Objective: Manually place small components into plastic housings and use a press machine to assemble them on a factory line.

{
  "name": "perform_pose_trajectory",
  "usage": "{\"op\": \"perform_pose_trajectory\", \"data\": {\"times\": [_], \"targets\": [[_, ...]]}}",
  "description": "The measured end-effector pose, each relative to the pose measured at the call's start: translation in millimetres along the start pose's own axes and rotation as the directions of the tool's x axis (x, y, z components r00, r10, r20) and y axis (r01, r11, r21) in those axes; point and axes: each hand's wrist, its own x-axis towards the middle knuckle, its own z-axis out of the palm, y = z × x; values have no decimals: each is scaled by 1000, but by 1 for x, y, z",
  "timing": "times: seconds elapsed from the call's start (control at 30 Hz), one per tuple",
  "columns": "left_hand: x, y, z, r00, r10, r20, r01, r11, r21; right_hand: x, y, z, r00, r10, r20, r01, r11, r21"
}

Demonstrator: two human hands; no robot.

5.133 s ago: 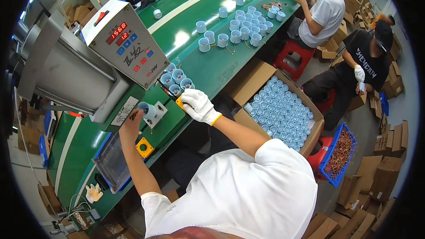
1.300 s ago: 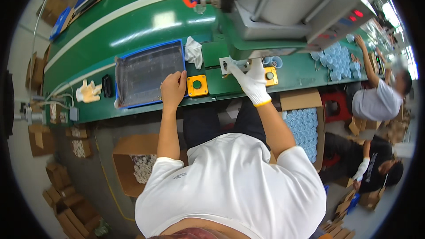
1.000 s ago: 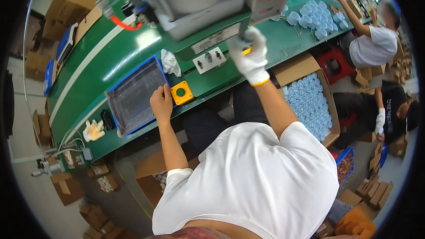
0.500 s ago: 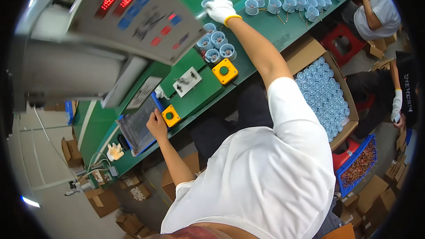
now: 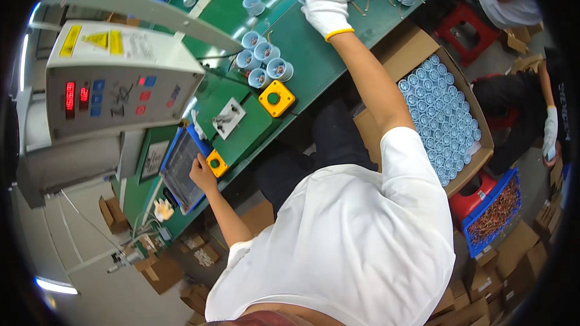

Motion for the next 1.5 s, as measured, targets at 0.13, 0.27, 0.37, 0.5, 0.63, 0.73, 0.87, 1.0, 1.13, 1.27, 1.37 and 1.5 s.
{"op": "perform_pose_trajectory", "data": {"times": [0.13, 0.27, 0.37, 0.5, 0.63, 0.73, 0.87, 1.0, 1.13, 1.27, 1.37, 1.5], "targets": [[2, -18, -2, 1000, -15, 23, 14, 999, 37, -4, -10, -11, 998, -60, -24, 60, 998, -4], [-9, -37, -18, 985, 146, 97, -150, 988, 35, -21, -17, -13, 990, -144, -9, 144, 990, -9], [-11, -47, -29, 973, 88, 211, -90, 996, 2, -26, -14, -19, 979, -205, 3, 205, 978, 26], [-6, -45, -47, 923, -41, 383, 78, 994, -81, -43, -41, -54, 995, -56, -83, 90, 860, 502], [-13, -41, -47, 926, -38, 376, 86, 990, -113, -96, -173, -136, 985, 168, 47, -61, 80, 995], [-21, -41, -38, 985, -39, 171, 100, 924, -368, -112, -233, -156, 992, -3, 128, -121, 305, 945], [-22, -34, -38, 992, -3, 125, 40, 956, -291, -104, -260, -136, 985, -123, 122, -45, 499, 866], [-26, -35, -34, 997, -12, 76, 33, 956, -291, -103, -266, -123, 980, -171, 100, 23, 599, 801], [-24, -32, -37, 997, -26, 72, 42, 970, -238, -97, -267, -126, 966, -249, 64, 131, 693, 709], [-24, -20, -43, 997, -61, 37, 70, 947, -314, -83, -273, -135, 907, -292, 302, 65, 807, 588], [-32, -7, -38, 999, 23, -28, -31, 944, -328, -72, -279, -134, 812, -283, 510, 54, 907, 418], [-50, 26, -26, 983, 130, -128, -170, 911, -376, -82, -270, -133, 830, -398, 391, 107, 801, 588]]}}
